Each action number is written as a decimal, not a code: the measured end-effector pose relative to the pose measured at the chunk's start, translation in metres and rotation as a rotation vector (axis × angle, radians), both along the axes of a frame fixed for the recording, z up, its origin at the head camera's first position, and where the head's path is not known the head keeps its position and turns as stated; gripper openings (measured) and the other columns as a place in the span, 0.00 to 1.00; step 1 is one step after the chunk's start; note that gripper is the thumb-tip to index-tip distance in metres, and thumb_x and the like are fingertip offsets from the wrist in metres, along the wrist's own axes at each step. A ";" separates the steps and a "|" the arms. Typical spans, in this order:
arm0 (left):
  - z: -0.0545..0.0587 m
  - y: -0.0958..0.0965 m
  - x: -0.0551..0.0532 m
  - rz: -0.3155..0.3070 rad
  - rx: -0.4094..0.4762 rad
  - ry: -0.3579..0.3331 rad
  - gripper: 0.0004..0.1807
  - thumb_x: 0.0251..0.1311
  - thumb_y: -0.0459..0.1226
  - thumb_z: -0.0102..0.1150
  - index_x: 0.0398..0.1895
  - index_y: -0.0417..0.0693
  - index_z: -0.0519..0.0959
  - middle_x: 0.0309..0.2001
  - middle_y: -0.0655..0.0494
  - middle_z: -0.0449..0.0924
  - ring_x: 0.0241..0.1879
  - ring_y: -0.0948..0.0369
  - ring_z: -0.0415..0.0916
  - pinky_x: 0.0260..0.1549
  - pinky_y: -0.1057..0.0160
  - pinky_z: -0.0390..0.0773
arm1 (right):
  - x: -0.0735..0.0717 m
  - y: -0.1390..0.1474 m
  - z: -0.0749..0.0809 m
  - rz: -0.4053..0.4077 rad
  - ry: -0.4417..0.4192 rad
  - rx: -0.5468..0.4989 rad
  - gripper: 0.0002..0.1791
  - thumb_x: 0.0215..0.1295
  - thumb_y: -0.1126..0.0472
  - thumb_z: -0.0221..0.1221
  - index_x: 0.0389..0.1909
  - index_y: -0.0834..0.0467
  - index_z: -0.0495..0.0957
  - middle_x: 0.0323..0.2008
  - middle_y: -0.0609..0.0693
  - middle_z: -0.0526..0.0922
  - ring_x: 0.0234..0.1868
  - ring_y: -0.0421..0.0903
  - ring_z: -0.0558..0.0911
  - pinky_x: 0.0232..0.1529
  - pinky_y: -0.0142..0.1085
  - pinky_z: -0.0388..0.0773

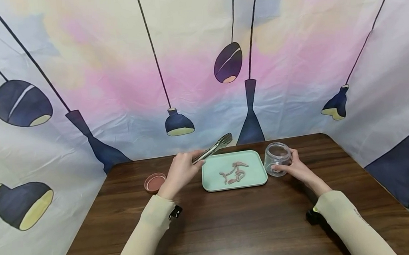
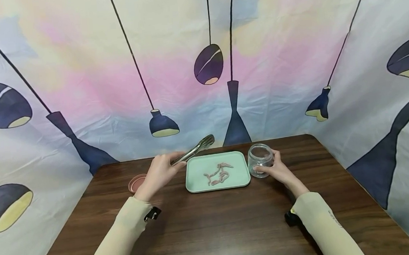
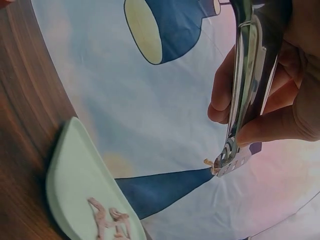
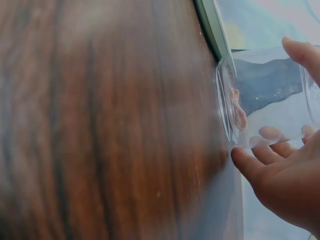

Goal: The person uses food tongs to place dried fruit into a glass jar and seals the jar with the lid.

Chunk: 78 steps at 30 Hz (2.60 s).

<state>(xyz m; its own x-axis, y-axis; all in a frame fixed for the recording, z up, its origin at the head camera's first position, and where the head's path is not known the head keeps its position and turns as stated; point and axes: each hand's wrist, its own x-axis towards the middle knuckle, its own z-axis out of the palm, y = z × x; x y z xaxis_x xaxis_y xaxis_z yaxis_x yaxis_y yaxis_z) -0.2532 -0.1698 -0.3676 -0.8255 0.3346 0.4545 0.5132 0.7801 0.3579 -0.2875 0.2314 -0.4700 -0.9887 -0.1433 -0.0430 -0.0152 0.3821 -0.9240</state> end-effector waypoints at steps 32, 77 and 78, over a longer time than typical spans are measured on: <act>0.028 0.073 -0.006 -0.176 0.138 -0.110 0.19 0.67 0.39 0.65 0.60 0.50 0.82 0.51 0.50 0.86 0.20 0.67 0.74 0.28 0.61 0.72 | -0.003 -0.008 -0.004 0.001 -0.017 -0.006 0.61 0.62 0.44 0.70 0.77 0.54 0.33 0.73 0.68 0.51 0.77 0.67 0.46 0.69 0.65 0.51; -0.040 0.141 -0.026 -0.170 0.017 -0.146 0.17 0.65 0.40 0.68 0.57 0.53 0.85 0.45 0.59 0.88 0.21 0.70 0.72 0.24 0.70 0.69 | -0.002 -0.006 -0.007 0.009 -0.020 -0.009 0.60 0.64 0.45 0.68 0.78 0.54 0.30 0.78 0.67 0.40 0.78 0.68 0.40 0.70 0.65 0.48; -0.040 0.141 -0.027 -0.170 0.021 -0.145 0.17 0.65 0.40 0.68 0.57 0.53 0.85 0.44 0.59 0.88 0.21 0.70 0.72 0.24 0.70 0.69 | -0.002 -0.006 -0.006 0.009 -0.018 -0.010 0.60 0.64 0.45 0.68 0.78 0.54 0.30 0.78 0.67 0.40 0.78 0.68 0.40 0.70 0.66 0.48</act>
